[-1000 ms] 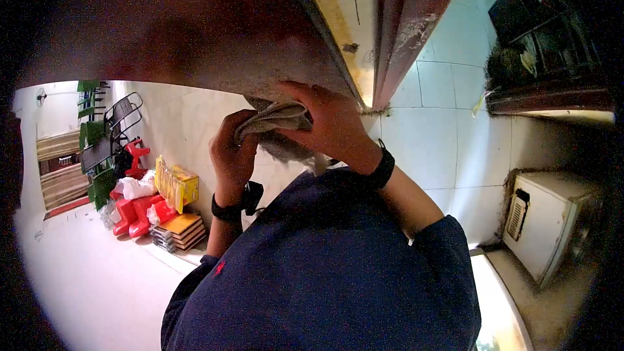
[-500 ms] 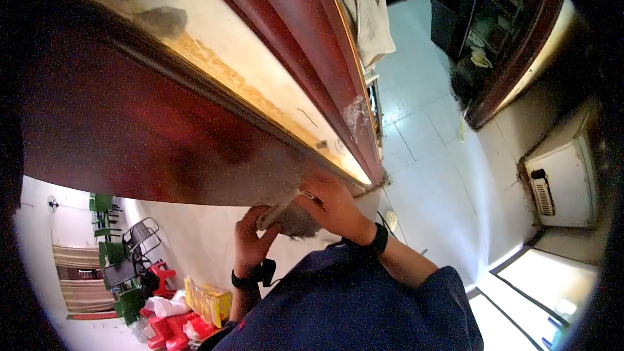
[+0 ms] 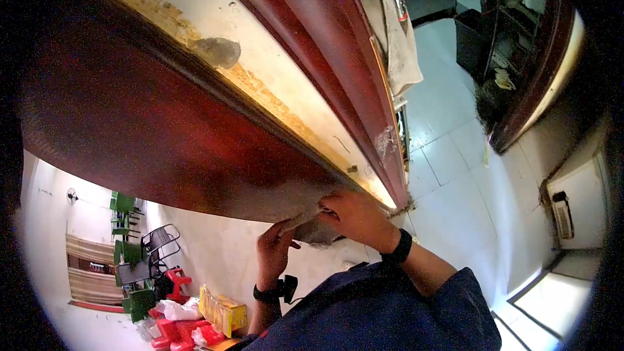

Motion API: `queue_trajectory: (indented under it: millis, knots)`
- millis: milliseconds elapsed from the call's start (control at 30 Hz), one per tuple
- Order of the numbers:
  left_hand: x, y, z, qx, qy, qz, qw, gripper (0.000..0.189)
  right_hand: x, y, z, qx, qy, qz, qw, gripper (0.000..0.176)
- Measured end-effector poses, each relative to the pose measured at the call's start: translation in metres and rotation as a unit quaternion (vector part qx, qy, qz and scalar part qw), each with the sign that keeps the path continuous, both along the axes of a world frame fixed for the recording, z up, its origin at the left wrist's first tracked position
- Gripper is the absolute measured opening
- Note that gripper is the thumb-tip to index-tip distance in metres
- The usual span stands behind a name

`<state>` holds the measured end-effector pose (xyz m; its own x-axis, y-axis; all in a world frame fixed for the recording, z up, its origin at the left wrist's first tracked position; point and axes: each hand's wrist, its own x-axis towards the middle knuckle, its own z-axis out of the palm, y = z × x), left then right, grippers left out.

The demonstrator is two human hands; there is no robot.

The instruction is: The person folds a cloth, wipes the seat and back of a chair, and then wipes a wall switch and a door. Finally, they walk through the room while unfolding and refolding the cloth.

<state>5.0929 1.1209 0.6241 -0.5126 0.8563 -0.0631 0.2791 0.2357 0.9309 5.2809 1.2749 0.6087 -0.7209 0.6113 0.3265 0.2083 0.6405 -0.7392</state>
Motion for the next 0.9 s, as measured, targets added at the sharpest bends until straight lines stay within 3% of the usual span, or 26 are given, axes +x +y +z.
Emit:
queue_trajectory:
  millis: [67, 133, 167, 233, 267, 300, 400, 500, 600, 633, 700, 733, 833, 867, 900]
  knots:
    - [0.004, 0.0, 0.0, 0.037, -0.029, 0.026, 0.999, 0.028, -0.006, -0.002, 0.012, -0.001, -0.003, -0.003, 1.0, 0.025]
    - [0.009, -0.002, 0.004, 0.071, -0.059, 0.053, 0.994, 0.027, -0.014, -0.013, 0.016, -0.009, 0.161, -0.114, 0.98, 0.023]
    - [0.011, -0.002, 0.01, 0.078, -0.006, 0.058, 0.995, 0.026, -0.011, -0.019, 0.01, -0.009, 0.161, -0.108, 0.981, 0.023]
    - [0.015, -0.003, 0.029, 0.079, 0.047, 0.072, 0.993, 0.026, -0.004, -0.031, -0.003, 0.066, 0.163, 0.033, 0.984, 0.024]
    - [0.016, -0.002, 0.041, 0.051, 0.133, 0.043, 0.989, 0.026, -0.003, -0.036, 0.008, 0.049, 0.166, 0.092, 0.981, 0.022]
    - [0.014, -0.002, 0.049, 0.021, 0.216, 0.011, 0.976, 0.025, -0.011, -0.043, 0.005, 0.044, 0.164, 0.1, 0.98, 0.022]
    - [0.016, 0.001, 0.076, 0.004, 0.267, -0.032, 0.963, 0.022, -0.038, -0.053, -0.013, 0.041, 0.102, 0.19, 0.976, 0.027]
    - [0.017, 0.004, 0.105, -0.015, 0.34, -0.082, 0.937, 0.024, -0.052, -0.054, -0.008, 0.042, 0.118, 0.15, 0.981, 0.029]
    - [0.025, 0.014, 0.124, 0.087, 0.44, -0.128, 0.885, 0.03, -0.06, -0.034, 0.014, 0.096, 0.164, 0.064, 0.98, 0.029]
    - [0.029, 0.016, 0.127, 0.088, 0.438, -0.132, 0.885, 0.03, -0.058, -0.023, 0.027, 0.095, 0.163, 0.059, 0.98, 0.029]
    - [0.033, 0.016, 0.127, 0.252, 0.433, -0.078, 0.862, 0.03, -0.056, -0.001, 0.052, -0.038, 0.19, 0.082, 0.978, 0.028]
    - [0.03, 0.012, 0.117, 0.272, 0.382, -0.079, 0.879, 0.026, -0.058, 0.005, 0.051, -0.045, 0.185, 0.08, 0.978, 0.028]
    - [0.023, 0.008, 0.079, 0.103, 0.176, -0.086, 0.975, 0.012, -0.057, 0.008, 0.042, -0.142, 0.179, 0.124, 0.965, 0.03]
    - [0.023, 0.009, 0.064, 0.088, 0.061, -0.078, 0.991, 0.013, -0.056, 0.011, 0.045, -0.19, 0.19, 0.134, 0.954, 0.03]
    - [0.016, 0.007, 0.04, 0.057, 0.022, -0.085, 0.995, 0.017, -0.055, 0.012, 0.047, -0.231, 0.2, 0.144, 0.941, 0.03]
